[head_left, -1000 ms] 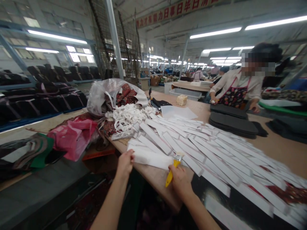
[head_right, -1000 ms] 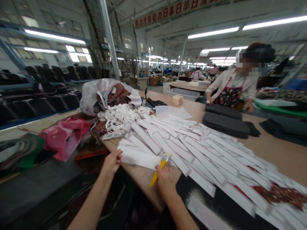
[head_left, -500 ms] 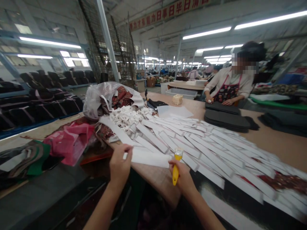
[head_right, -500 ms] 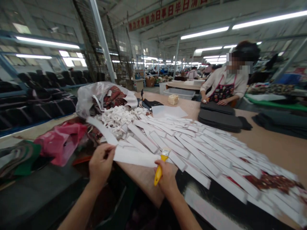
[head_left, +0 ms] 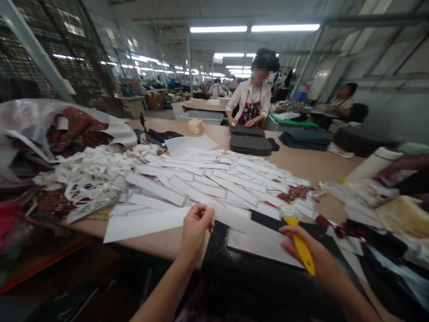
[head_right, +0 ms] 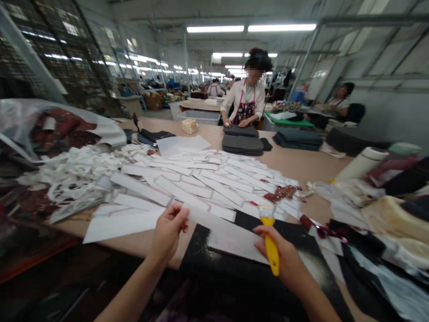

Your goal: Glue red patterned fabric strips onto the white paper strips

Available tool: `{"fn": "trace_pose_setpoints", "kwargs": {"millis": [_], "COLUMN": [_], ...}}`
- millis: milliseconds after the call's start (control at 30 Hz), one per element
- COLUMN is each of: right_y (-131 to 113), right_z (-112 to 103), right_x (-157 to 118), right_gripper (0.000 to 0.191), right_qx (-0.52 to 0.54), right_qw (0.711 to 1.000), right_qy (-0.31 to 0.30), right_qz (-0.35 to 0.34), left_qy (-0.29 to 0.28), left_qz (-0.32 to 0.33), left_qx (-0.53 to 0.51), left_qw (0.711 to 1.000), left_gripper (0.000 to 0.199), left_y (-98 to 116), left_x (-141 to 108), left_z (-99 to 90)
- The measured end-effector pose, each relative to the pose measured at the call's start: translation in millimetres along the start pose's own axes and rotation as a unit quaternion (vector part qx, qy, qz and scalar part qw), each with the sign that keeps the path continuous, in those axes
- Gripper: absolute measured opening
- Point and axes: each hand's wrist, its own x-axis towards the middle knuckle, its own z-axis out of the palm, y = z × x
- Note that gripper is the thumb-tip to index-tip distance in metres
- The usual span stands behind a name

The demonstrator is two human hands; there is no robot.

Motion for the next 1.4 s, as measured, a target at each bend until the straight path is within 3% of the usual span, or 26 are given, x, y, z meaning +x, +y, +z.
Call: {"fn": "trace_pose_setpoints", "kwargs": {"millis": [100,200,333,433,833,1100,1400], "right_y": [61.0,100.4,123.8,132.3,131.3,99.1,93.4], "right_z": [-23.9,-31.8,-27.0,-23.0,-18.5,-14.5,1.2], "right_x": [-20.0,-32.6,-37.0,-35.8,-35.6,-45.8,-45.7], "right_gripper": [0.033,0.034,0.036,0.035,0.038,0.032,0.039], "right_qx": [-0.03,-0.05,-0.067,-0.083,-0.115,-0.147,-0.194], "right_qw": [0.993,0.986,0.984,0.981,0.973,0.963,0.944], "right_qy": [0.054,0.079,0.053,0.038,0.034,0.068,0.077], "right_qz": [0.096,0.139,0.156,0.171,0.199,0.216,0.257], "left_qy": [-0.063,-0.128,-0.175,-0.186,-0.187,-0.185,-0.22], "left_qz": [-0.081,-0.058,-0.048,-0.061,-0.055,0.023,-0.002], "left_qx": [0.101,0.245,0.4,0.443,0.507,0.617,0.634], "left_qw": [0.99,0.959,0.898,0.875,0.84,0.764,0.741], "left_gripper": [0.024,0.016,0.013,0.014,0.014,0.014,0.02], "left_y": [-42.4,-74.2,-92.6,-95.6,-92.0,-87.8,-91.3], "left_x": [1.4,-0.3,2.0,5.0,5.8,-4.7,1.5], "left_z": [-0.1,-0.4,-1.5,-2.0,5.0,10.5,7.1]}}
